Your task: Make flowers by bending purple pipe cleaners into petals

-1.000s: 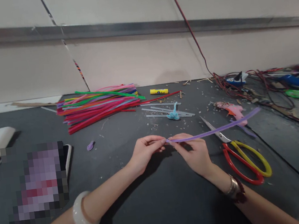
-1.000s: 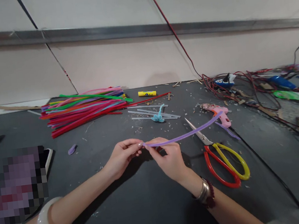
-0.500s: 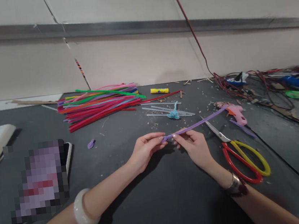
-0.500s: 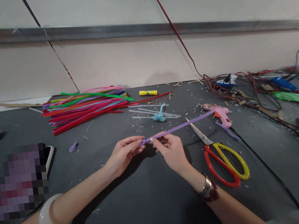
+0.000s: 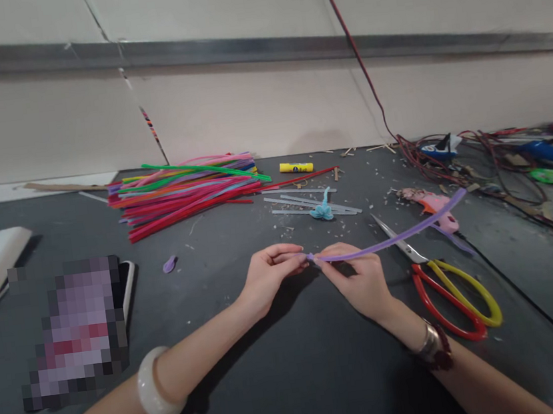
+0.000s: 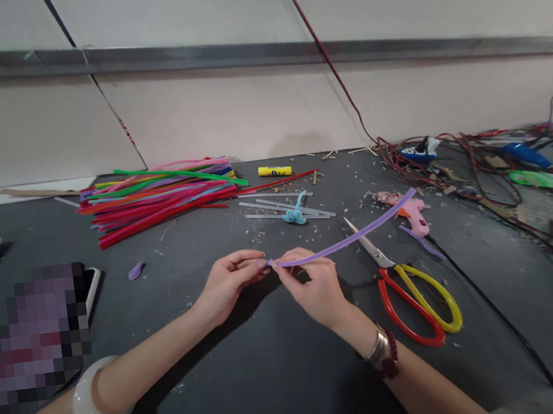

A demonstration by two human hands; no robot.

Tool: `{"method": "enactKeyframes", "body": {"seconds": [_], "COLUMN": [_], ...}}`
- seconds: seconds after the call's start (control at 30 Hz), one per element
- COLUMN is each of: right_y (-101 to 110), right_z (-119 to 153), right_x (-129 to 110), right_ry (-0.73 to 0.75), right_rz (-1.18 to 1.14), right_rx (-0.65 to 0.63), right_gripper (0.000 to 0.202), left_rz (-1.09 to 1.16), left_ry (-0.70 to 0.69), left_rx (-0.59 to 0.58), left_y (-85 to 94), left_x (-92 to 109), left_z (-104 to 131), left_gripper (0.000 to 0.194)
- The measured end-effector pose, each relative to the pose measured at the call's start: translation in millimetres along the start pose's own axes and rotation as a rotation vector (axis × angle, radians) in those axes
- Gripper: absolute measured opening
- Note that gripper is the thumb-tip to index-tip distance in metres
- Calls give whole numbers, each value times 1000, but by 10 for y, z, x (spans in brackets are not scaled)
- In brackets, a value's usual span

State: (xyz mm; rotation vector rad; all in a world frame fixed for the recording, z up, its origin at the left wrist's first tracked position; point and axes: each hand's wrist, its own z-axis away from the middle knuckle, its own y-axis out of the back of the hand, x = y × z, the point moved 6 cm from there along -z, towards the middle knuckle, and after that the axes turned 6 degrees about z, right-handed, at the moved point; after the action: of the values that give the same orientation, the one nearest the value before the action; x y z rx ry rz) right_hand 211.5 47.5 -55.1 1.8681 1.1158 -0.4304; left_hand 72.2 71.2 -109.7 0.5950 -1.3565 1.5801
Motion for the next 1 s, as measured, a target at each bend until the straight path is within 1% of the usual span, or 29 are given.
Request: {"method": "enactKeyframes", "body": {"seconds": [0.13, 0.2, 0.27, 0.37, 0.53, 0.6, 0.73, 0.8, 0.87, 0.93, 1.0], "right_y": [-64, -98, -114, -118, -104, -86, -56, -55, -55, -53, -40], "right_z": [59, 90, 106, 95, 38, 28, 34, 41, 44, 34, 12], "right_x": [-42, -57, -57, -47, -66, -64, -24, -4, 0, -6, 6], "right_ry": [135, 178, 186, 157, 126, 118, 102, 91, 78, 56, -3], "right_rz": [80, 102, 105, 78, 16, 27, 74, 82, 85, 75, 30], "right_rx": [-54, -82, -85, -90, -124, -106, -42, -26, -23, -33, -38], "right_gripper": [13, 15, 17, 17, 17, 16, 14, 15, 14, 14, 12], "left_rz": [-103, -159, -193, -202, -256, -252, -179, -152, -171, -228, -255], "left_ry": [-105, -156, -175, -168, -197, -211, -209, -203, -200, -200, -199], "left_rx": [25, 19, 3, -19, -11, -45, -221, -269, -246, -183, -137], "left_y": [0, -10, -23, -33, -36, -58, -148, -168, -154, -123, -103], "left_x": [53, 72, 73, 63, 102, 111, 64, 31, 12, 16, 38], "left_z": [23, 35, 39, 31, 29, 43, 85, 97, 92, 80, 72], "left_gripper": [19, 19, 18, 18, 13, 14, 28, 33, 31, 23, 18]}}
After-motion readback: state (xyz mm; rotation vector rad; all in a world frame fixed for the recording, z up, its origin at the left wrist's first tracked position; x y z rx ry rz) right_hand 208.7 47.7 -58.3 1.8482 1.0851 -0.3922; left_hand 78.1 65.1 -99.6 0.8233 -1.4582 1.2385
